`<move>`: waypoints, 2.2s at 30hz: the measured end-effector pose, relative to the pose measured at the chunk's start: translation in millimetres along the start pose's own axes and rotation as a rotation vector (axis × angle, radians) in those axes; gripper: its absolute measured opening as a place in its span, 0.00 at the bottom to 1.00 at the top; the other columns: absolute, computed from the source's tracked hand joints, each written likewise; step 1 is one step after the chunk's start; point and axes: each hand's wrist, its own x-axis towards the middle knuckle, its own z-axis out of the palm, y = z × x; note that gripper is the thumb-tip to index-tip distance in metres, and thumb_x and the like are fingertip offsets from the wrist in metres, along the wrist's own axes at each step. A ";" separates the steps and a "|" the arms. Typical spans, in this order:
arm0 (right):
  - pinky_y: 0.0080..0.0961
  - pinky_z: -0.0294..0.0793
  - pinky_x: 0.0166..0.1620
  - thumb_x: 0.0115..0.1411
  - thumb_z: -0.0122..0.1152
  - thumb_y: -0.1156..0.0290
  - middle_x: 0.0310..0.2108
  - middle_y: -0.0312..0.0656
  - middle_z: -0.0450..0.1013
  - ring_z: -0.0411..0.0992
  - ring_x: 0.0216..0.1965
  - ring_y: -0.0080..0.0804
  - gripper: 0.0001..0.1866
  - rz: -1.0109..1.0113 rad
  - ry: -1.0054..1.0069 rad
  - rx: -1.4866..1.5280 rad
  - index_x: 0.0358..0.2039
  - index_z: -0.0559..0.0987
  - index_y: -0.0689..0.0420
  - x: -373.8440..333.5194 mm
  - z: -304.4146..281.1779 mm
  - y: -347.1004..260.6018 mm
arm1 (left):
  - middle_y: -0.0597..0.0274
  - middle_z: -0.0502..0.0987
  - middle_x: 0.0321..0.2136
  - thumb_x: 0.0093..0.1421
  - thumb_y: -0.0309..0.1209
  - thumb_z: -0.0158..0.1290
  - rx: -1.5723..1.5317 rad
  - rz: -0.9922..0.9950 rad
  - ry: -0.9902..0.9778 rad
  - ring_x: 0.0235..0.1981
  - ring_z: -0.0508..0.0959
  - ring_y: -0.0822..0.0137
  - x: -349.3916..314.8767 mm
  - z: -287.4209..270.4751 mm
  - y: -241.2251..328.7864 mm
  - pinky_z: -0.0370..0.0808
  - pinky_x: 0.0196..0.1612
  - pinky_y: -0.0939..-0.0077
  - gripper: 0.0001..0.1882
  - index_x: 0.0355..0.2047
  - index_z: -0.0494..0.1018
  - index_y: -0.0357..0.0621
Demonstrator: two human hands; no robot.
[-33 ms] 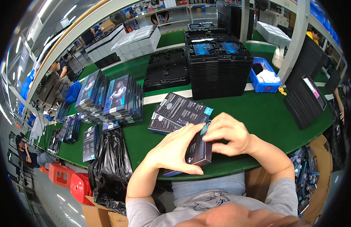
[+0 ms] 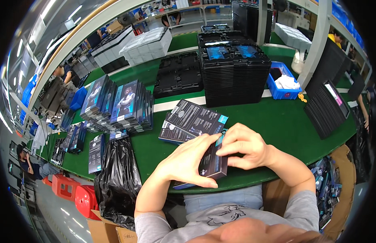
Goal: The person unpacks small electronic components from retail boxes and places them into a black plastic tray. They handle the boxes and components by hand, opening the packaging and transferring the items one by one. The workspace is a green table in a warehouse setting with stacks of similar boxes nearby.
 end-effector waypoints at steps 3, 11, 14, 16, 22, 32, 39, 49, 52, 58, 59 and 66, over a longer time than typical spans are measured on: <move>0.35 0.77 0.41 0.44 0.77 0.76 0.35 0.42 0.77 0.76 0.37 0.41 0.19 0.010 0.085 0.019 0.39 0.82 0.60 -5.3 6.7 -1.8 | 0.41 0.71 0.51 0.37 0.60 0.71 -0.023 -0.003 -0.049 0.51 0.74 0.44 0.6 -1.3 -1.9 0.70 0.55 0.56 0.64 0.63 0.58 0.27; 0.36 0.78 0.42 0.43 0.77 0.75 0.35 0.44 0.77 0.76 0.37 0.45 0.19 0.013 0.037 -0.035 0.36 0.80 0.61 -15.0 -0.6 4.3 | 0.43 0.71 0.51 0.38 0.59 0.71 -0.093 -0.103 -0.037 0.53 0.74 0.45 5.0 4.9 -1.7 0.69 0.57 0.57 0.62 0.64 0.59 0.29; 0.36 0.78 0.42 0.44 0.76 0.75 0.36 0.44 0.76 0.76 0.38 0.45 0.19 0.013 -0.001 -0.067 0.37 0.80 0.61 -18.8 -2.2 3.5 | 0.43 0.71 0.51 0.39 0.57 0.71 -0.062 -0.111 -0.042 0.53 0.74 0.44 4.6 5.6 5.9 0.70 0.57 0.56 0.61 0.64 0.59 0.29; 0.36 0.77 0.42 0.45 0.76 0.74 0.38 0.44 0.74 0.75 0.39 0.45 0.19 0.028 -0.031 -0.088 0.38 0.79 0.62 -20.4 -0.9 1.7 | 0.42 0.70 0.52 0.39 0.57 0.70 -0.066 -0.122 -0.054 0.55 0.73 0.44 2.9 7.6 6.4 0.70 0.57 0.57 0.60 0.64 0.59 0.29; 0.36 0.76 0.43 0.48 0.74 0.74 0.39 0.43 0.75 0.75 0.40 0.42 0.18 0.032 -0.044 -0.099 0.40 0.80 0.61 -19.5 -1.2 -9.0 | 0.39 0.69 0.56 0.40 0.58 0.70 -0.172 -0.144 -0.130 0.58 0.72 0.41 1.0 5.7 6.3 0.69 0.59 0.55 0.60 0.64 0.58 0.30; 0.28 0.66 0.38 0.45 0.75 0.74 0.38 0.34 0.80 0.75 0.32 0.28 0.16 -0.014 -0.014 -0.229 0.37 0.83 0.54 -22.0 1.5 -11.5 | 0.40 0.70 0.54 0.41 0.59 0.69 -0.135 -0.111 -0.097 0.55 0.73 0.42 -0.6 7.8 3.6 0.70 0.57 0.56 0.60 0.64 0.59 0.29; 0.28 0.64 0.28 0.40 0.75 0.75 0.33 0.34 0.74 0.67 0.23 0.31 0.19 -0.041 -0.063 -0.189 0.35 0.79 0.54 -26.8 5.0 -9.5 | 0.45 0.71 0.48 0.42 0.56 0.69 -0.140 -0.137 -0.198 0.49 0.75 0.47 2.7 4.8 9.6 0.72 0.53 0.60 0.60 0.66 0.57 0.28; 0.29 0.65 0.30 0.41 0.74 0.77 0.29 0.36 0.69 0.66 0.24 0.34 0.20 -0.060 0.001 -0.177 0.36 0.77 0.55 -34.9 19.1 -2.4 | 0.44 0.71 0.49 0.42 0.58 0.68 -0.137 -0.153 -0.206 0.51 0.74 0.46 0.0 2.9 7.6 0.71 0.55 0.59 0.61 0.67 0.56 0.30; 0.30 0.67 0.32 0.41 0.75 0.77 0.31 0.37 0.71 0.69 0.26 0.35 0.20 -0.017 -0.027 -0.177 0.36 0.78 0.56 -34.5 17.2 -2.2 | 0.42 0.70 0.53 0.42 0.60 0.67 -0.185 -0.174 -0.210 0.55 0.73 0.45 -0.5 4.0 3.6 0.69 0.58 0.58 0.62 0.68 0.55 0.31; 0.31 0.73 0.37 0.40 0.76 0.76 0.34 0.40 0.78 0.76 0.34 0.38 0.18 0.047 0.003 -0.208 0.34 0.82 0.59 -18.9 6.0 -10.8 | 0.35 0.63 0.63 0.46 0.56 0.67 -0.228 -0.168 -0.175 0.65 0.66 0.41 1.0 5.4 0.3 0.65 0.65 0.56 0.60 0.69 0.52 0.30; 0.31 0.74 0.38 0.40 0.75 0.77 0.34 0.40 0.78 0.76 0.34 0.38 0.17 0.040 0.019 -0.227 0.35 0.82 0.59 -18.3 6.8 -13.6 | 0.34 0.62 0.63 0.46 0.56 0.67 -0.216 -0.165 -0.169 0.65 0.66 0.41 0.0 5.6 0.2 0.65 0.65 0.56 0.61 0.69 0.52 0.30; 0.34 0.81 0.45 0.44 0.76 0.78 0.38 0.44 0.80 0.79 0.41 0.42 0.17 0.080 -0.002 -0.031 0.37 0.84 0.61 -18.0 5.9 -17.3 | 0.35 0.63 0.64 0.40 0.52 0.70 -0.181 -0.175 -0.148 0.64 0.67 0.44 0.3 9.7 5.4 0.65 0.65 0.59 0.65 0.69 0.50 0.30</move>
